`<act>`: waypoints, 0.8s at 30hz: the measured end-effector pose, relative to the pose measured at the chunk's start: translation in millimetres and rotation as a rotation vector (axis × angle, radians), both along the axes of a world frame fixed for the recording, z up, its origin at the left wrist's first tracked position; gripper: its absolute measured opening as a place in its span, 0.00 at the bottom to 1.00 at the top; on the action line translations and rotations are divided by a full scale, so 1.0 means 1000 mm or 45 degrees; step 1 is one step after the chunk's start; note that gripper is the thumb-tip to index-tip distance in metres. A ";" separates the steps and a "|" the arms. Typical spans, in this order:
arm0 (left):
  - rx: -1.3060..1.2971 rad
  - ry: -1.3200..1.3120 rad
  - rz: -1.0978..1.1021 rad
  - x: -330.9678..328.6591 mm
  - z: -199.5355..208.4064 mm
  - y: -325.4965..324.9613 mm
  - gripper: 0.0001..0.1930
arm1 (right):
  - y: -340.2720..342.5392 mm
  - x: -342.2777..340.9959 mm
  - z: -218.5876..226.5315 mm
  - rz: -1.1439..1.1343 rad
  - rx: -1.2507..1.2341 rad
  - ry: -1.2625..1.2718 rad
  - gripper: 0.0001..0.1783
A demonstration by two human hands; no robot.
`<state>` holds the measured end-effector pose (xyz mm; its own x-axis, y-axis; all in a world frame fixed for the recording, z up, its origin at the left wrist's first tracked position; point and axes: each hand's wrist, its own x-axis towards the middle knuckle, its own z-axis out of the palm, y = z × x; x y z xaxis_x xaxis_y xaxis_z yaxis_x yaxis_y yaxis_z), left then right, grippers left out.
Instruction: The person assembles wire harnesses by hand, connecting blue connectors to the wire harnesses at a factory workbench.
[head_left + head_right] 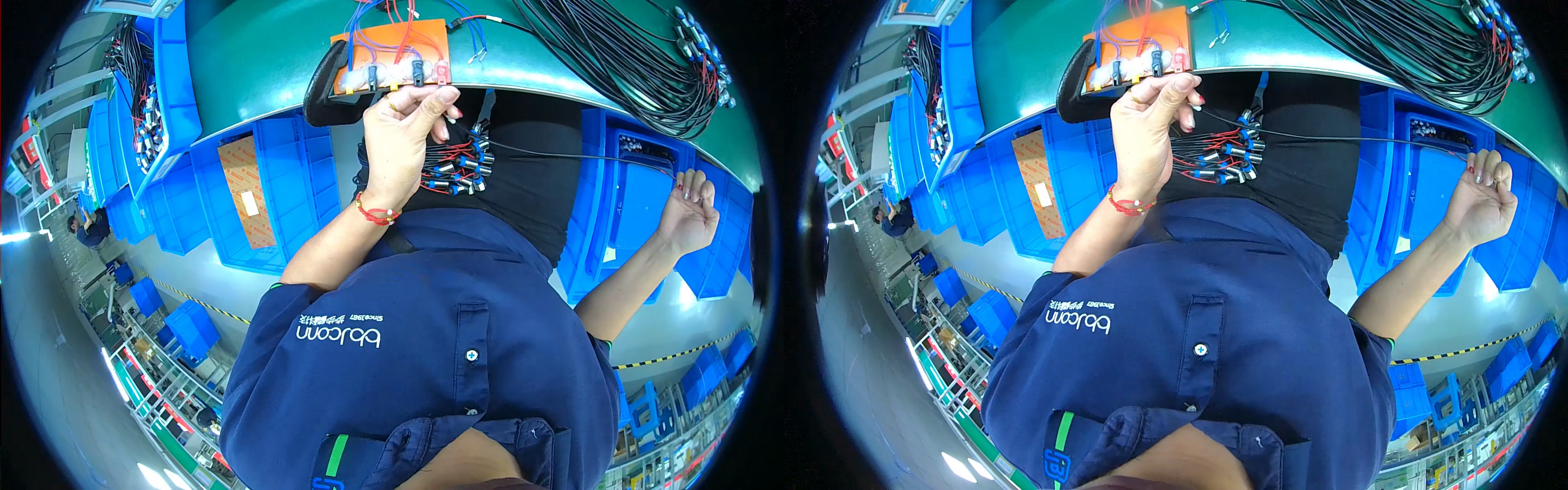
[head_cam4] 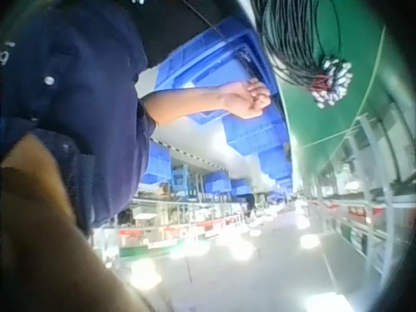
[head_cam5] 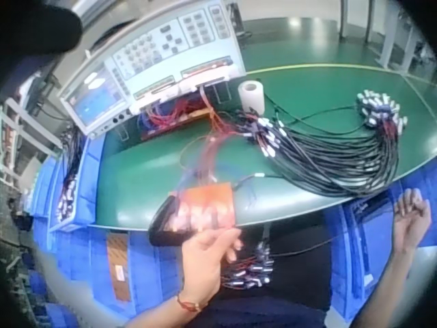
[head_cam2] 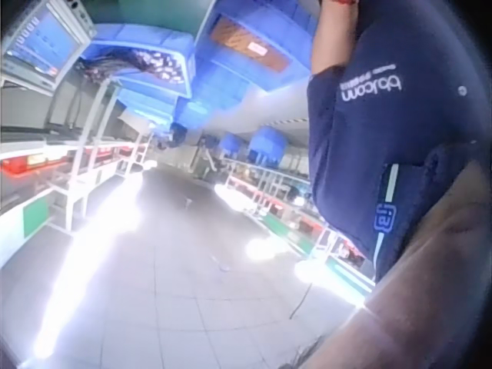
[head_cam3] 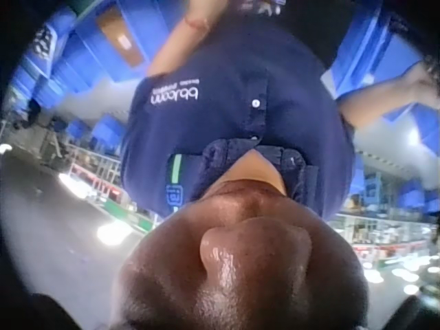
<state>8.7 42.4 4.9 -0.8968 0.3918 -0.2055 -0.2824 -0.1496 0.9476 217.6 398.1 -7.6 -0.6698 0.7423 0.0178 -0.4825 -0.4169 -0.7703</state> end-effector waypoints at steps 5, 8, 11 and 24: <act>0.011 -0.183 -0.148 -0.004 0.000 -0.002 0.17 | -0.001 -0.001 -0.002 -0.034 0.049 0.004 0.07; -0.014 -0.225 -0.305 -0.008 0.008 -0.005 0.22 | -0.001 0.000 -0.001 -0.022 0.084 0.043 0.06; 0.085 -0.280 -0.361 -0.007 0.020 -0.006 0.24 | 0.000 0.003 0.001 -0.042 0.070 0.065 0.06; 0.084 -0.306 -0.273 -0.003 0.018 0.003 0.22 | 0.002 0.003 -0.006 -0.048 0.077 0.060 0.05</act>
